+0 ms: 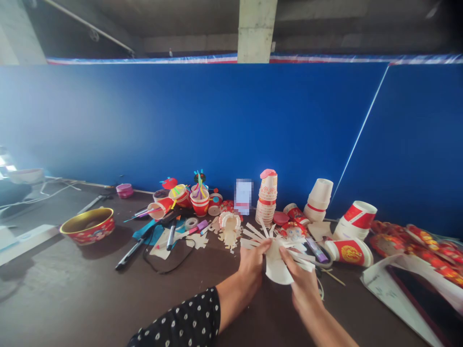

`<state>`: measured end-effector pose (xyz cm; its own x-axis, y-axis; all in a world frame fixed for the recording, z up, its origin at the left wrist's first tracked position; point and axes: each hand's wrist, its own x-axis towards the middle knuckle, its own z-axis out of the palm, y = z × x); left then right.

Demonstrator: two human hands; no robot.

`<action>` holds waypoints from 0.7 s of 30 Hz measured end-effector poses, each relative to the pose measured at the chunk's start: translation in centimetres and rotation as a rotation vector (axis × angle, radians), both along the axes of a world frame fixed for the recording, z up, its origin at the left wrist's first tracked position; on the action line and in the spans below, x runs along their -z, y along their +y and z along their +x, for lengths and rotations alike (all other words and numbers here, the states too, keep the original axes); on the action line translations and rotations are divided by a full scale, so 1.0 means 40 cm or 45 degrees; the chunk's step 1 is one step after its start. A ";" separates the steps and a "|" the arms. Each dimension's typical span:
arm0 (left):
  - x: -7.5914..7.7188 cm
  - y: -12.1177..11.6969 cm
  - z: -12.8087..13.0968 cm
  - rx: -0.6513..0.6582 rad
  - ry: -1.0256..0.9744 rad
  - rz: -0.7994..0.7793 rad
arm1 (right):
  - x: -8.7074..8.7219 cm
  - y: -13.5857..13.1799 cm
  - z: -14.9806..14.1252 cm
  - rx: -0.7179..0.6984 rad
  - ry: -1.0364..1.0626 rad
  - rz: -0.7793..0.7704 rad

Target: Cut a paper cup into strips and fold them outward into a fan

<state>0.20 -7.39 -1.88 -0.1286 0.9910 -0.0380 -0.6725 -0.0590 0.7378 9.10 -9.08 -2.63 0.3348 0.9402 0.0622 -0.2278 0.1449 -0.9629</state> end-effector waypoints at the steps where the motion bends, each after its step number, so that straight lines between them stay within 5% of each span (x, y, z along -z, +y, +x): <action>1: 0.002 0.001 0.001 -0.011 0.007 0.035 | 0.006 0.003 -0.001 -0.009 0.006 0.021; 16: 0.023 0.012 0.012 0.008 0.017 0.162 | 0.026 0.018 0.006 0.090 0.016 0.060; 21: 0.023 0.014 0.012 -0.026 0.061 0.115 | 0.034 0.023 0.013 0.097 -0.169 0.143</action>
<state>0.70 -6.83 -2.79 -0.1484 0.9872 0.0584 -0.6343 -0.1403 0.7603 9.62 -8.17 -4.00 0.3864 0.8972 0.2140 -0.0838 0.2652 -0.9605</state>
